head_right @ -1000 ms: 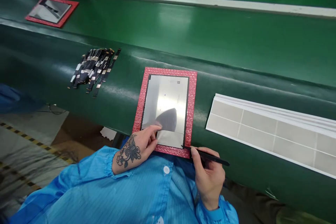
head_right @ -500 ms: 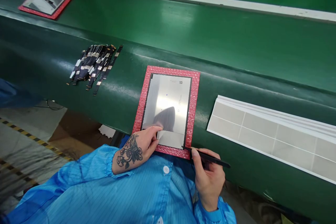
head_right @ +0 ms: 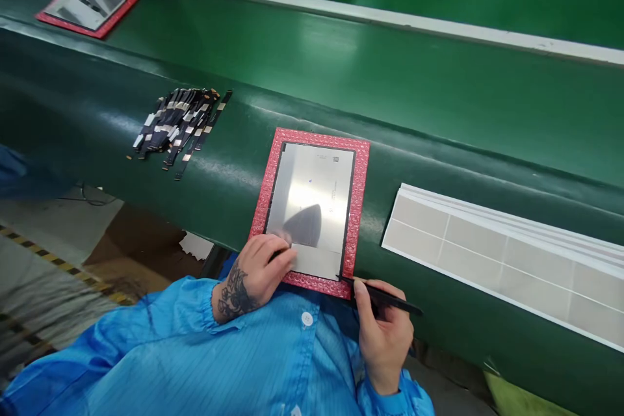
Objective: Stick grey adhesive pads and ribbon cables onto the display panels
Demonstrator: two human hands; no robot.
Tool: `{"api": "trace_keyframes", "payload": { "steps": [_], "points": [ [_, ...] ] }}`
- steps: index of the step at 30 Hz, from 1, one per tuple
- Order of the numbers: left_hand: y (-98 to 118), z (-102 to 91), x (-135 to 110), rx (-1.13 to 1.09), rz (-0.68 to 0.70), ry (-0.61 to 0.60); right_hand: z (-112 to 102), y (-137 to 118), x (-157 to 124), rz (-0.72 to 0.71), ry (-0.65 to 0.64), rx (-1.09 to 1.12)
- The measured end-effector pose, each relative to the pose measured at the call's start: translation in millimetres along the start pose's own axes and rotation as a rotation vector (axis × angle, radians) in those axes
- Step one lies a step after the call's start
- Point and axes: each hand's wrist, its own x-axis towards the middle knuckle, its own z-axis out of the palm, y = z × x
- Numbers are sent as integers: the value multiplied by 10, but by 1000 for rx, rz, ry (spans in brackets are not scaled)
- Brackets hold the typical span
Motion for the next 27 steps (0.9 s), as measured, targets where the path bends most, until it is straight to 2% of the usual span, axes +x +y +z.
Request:
{"api": "trace_keyframes", "payload": {
  "steps": [2, 3, 6, 8, 10, 14, 17, 19, 21, 23, 25, 27],
  "points": [
    [20, 56, -22, -47, 115, 63, 1, 5, 3, 9, -8, 32],
    [31, 82, -30, -50, 167, 51, 7, 0, 2, 18, -13, 46],
    [47, 123, -47, 70, 263, -185, 44, -20, -6, 69, 3, 65],
    [39, 121, -56, 164, 281, -310, 70, -25, -9, 99, 21, 67],
    [23, 112, -67, 238, 299, -363, 77, -28, -2, 105, 38, 66],
    [2, 115, -80, 291, 321, -365, -13, -53, 27, 35, 129, 105],
    [0, 124, -65, 273, 318, -356, -101, -53, 4, -234, 165, 280],
    [-7, 116, -58, 254, 332, -335, -97, -57, -60, -472, 171, 238],
    [-25, 95, -73, 210, 313, -289, -19, -93, -155, -736, 108, -97],
    [-55, 70, -120, 164, 263, -224, 112, -178, -258, -985, -80, -492],
    [-94, 53, -191, 163, 217, -200, 243, -294, -340, -1117, -298, -703],
    [-134, 58, -266, 198, 200, -227, 323, -397, -385, -1155, -357, -844]
  ]
}}
